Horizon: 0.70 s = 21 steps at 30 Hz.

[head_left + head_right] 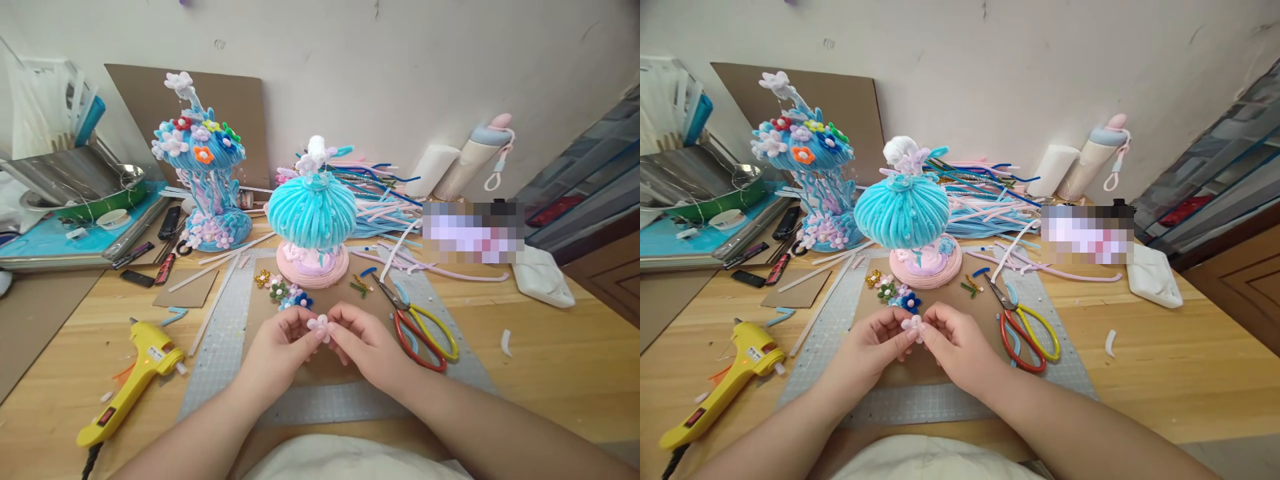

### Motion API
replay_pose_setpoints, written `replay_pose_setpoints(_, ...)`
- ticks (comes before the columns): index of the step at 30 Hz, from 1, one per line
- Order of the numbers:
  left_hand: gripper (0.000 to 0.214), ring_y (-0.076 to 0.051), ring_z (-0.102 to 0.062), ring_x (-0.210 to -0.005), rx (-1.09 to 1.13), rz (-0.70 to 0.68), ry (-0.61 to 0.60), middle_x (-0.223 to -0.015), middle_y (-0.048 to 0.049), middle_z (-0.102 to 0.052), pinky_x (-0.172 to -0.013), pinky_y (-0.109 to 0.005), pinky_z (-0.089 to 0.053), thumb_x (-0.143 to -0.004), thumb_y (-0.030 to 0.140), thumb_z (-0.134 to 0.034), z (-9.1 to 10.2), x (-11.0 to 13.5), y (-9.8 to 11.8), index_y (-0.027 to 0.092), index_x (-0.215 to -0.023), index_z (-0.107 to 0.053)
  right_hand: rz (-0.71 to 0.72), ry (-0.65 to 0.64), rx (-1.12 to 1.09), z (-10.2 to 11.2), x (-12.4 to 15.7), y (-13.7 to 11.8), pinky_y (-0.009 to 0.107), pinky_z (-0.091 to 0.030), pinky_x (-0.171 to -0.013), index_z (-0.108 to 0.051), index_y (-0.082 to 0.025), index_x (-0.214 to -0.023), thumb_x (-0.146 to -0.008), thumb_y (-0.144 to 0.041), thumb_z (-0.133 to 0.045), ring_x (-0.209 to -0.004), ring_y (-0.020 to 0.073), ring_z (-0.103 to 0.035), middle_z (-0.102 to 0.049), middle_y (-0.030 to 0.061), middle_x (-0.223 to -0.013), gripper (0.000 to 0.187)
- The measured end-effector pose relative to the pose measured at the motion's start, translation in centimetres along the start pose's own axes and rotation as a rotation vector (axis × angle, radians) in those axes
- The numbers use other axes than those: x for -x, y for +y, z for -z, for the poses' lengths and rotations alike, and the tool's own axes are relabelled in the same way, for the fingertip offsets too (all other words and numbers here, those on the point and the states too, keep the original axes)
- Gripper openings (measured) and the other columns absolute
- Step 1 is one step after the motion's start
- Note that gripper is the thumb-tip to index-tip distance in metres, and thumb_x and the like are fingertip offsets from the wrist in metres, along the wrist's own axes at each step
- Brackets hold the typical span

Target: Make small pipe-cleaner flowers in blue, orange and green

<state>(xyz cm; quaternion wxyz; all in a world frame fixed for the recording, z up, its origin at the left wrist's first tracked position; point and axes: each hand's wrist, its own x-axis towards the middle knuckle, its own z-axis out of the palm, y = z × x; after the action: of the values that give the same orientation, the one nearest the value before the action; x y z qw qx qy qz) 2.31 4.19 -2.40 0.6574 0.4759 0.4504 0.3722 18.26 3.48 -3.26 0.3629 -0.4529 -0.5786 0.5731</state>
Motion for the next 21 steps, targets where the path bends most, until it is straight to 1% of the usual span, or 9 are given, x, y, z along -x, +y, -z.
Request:
replay_pose_setpoints(4, 0.025, -0.011, -0.053, -0.062, 0.029, 0.016, 0.026, -0.068, -0.0003, -0.059, -0.055, -0.021, -0.044, -0.070, 0.035, -0.070, -0.26, 0.06, 0.12, 0.014, -0.081, -0.061, 0.055, 0.030, 0.123, -0.04, 0.10, 0.24, 0.020, -0.033, -0.045, -0.049, -0.018, -0.077, -0.090, -0.037, -0.045, -0.046, 0.0068, -0.043, -0.049, -0.0038, -0.063, 0.023)
replay_pose_setpoints(8, 0.027, -0.011, -0.052, -0.057, 0.012, 0.021, 0.038, -0.064, 0.0009, -0.057, -0.052, -0.022, -0.045, -0.065, 0.037, -0.072, -0.50, 0.12, 0.22, 0.014, -0.075, -0.060, 0.013, 0.029, 0.076, -0.11, 0.23, 0.40, 0.020, -0.031, -0.043, -0.044, -0.019, -0.074, -0.090, -0.041, -0.044, -0.044, 0.0073, -0.040, -0.046, -0.0052, -0.057, 0.027)
replay_pose_setpoints(10, 0.025, -0.011, -0.052, -0.056, -0.030, 0.019, 0.053, -0.061, 0.0010, -0.057, -0.052, -0.022, -0.045, -0.067, 0.037, -0.070, -0.50, 0.17, 0.17, 0.014, -0.073, -0.062, 0.011, 0.020, 0.079, -0.15, 0.30, 0.44, 0.020, -0.031, -0.044, -0.043, -0.019, -0.072, -0.090, -0.041, -0.042, -0.045, 0.0076, -0.041, -0.046, -0.0047, -0.058, 0.029)
replay_pose_setpoints(14, 0.018, -0.013, -0.054, -0.057, -0.109, -0.007, 0.088, -0.060, 0.0000, -0.060, -0.055, -0.023, -0.045, -0.070, 0.033, -0.068, -0.46, 0.26, 0.02, 0.015, -0.073, -0.065, 0.045, 0.028, 0.138, -0.23, 0.36, 0.39, 0.020, -0.031, -0.045, -0.045, -0.019, -0.071, -0.091, -0.038, -0.043, -0.046, 0.0077, -0.041, -0.048, -0.0043, -0.058, 0.028)
replay_pose_setpoints(18, 0.015, -0.013, -0.054, -0.057, -0.131, 0.003, 0.103, -0.060, -0.0007, -0.061, -0.055, -0.023, -0.045, -0.071, 0.030, -0.067, -0.42, 0.24, -0.13, 0.015, -0.070, -0.066, 0.051, 0.008, 0.168, -0.29, 0.38, 0.20, 0.021, -0.031, -0.046, -0.044, -0.019, -0.070, -0.091, -0.034, -0.042, -0.044, 0.0078, -0.039, -0.046, -0.0059, -0.053, 0.026)
replay_pose_setpoints(21, 0.014, -0.013, -0.054, -0.058, -0.138, -0.002, 0.104, -0.060, -0.0008, -0.061, -0.056, -0.024, -0.045, -0.072, 0.028, -0.066, -0.33, 0.27, -0.24, 0.014, -0.069, -0.066, 0.046, -0.008, 0.174, -0.34, 0.46, 0.10, 0.021, -0.031, -0.046, -0.044, -0.019, -0.071, -0.092, -0.033, -0.041, -0.044, 0.0078, -0.040, -0.045, -0.0062, -0.052, 0.025)
